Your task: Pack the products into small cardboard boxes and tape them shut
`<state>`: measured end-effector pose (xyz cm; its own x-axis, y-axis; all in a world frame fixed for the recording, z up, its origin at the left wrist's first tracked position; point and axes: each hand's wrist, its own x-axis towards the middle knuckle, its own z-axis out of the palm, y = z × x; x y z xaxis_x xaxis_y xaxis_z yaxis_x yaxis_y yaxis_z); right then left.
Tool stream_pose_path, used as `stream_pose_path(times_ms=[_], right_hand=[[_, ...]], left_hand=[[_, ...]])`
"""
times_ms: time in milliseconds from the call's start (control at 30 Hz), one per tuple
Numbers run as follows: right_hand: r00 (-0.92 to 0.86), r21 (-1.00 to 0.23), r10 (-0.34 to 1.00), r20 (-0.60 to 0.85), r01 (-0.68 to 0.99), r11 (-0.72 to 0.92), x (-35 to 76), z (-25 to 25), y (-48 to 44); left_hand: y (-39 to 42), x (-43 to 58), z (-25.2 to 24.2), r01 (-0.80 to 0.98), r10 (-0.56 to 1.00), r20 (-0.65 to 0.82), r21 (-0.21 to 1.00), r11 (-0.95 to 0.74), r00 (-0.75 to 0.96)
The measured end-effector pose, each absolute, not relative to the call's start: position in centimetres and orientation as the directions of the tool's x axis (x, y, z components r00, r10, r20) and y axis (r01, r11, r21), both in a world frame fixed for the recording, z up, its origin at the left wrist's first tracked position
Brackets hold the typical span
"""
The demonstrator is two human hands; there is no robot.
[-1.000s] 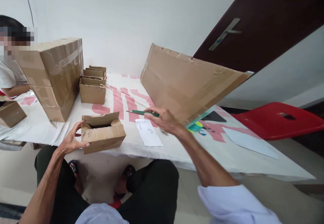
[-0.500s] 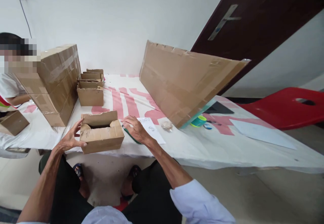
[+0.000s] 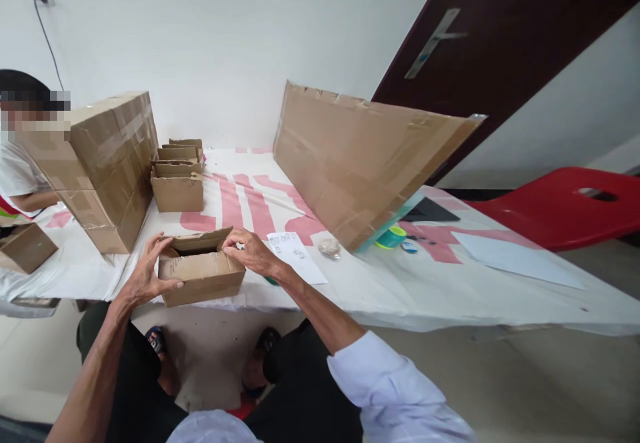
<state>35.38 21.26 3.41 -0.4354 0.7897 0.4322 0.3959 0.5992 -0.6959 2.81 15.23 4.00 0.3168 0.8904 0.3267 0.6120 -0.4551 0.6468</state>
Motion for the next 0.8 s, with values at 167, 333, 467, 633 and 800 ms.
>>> stream_pose_path(times_ms=[167,333,467,633,800], right_hand=[[-0.411,-0.631,0.737,0.536,0.384,0.674,35.2,2.9,20.7],[-0.425,-0.563,0.699,0.575,0.414,0.715,35.0,2.8,19.2],[-0.422,-0.381,0.585,0.693,0.474,0.794,35.4,3.0,15.8],[-0.505,-0.130,0.378,0.776,0.459,0.879,36.4,2.3,11.1],[-0.570,-0.140,0.361,0.738,0.394,0.909,37.0,1.0,9.3]], left_hand=[[15.3,3.8,4.5,0.632,0.859,0.381,0.583,-0.510,0.342],[15.7,3.6,4.1,0.613,0.890,0.337,0.645,-0.456,0.307],[16.2,2.4,3.6,0.541,0.939,0.185,0.777,-0.321,0.292],[16.8,1.4,3.8,0.443,0.950,0.085,0.869,-0.218,0.301],[17.0,1.5,4.2,0.535,0.913,0.025,0.804,-0.260,0.406]])
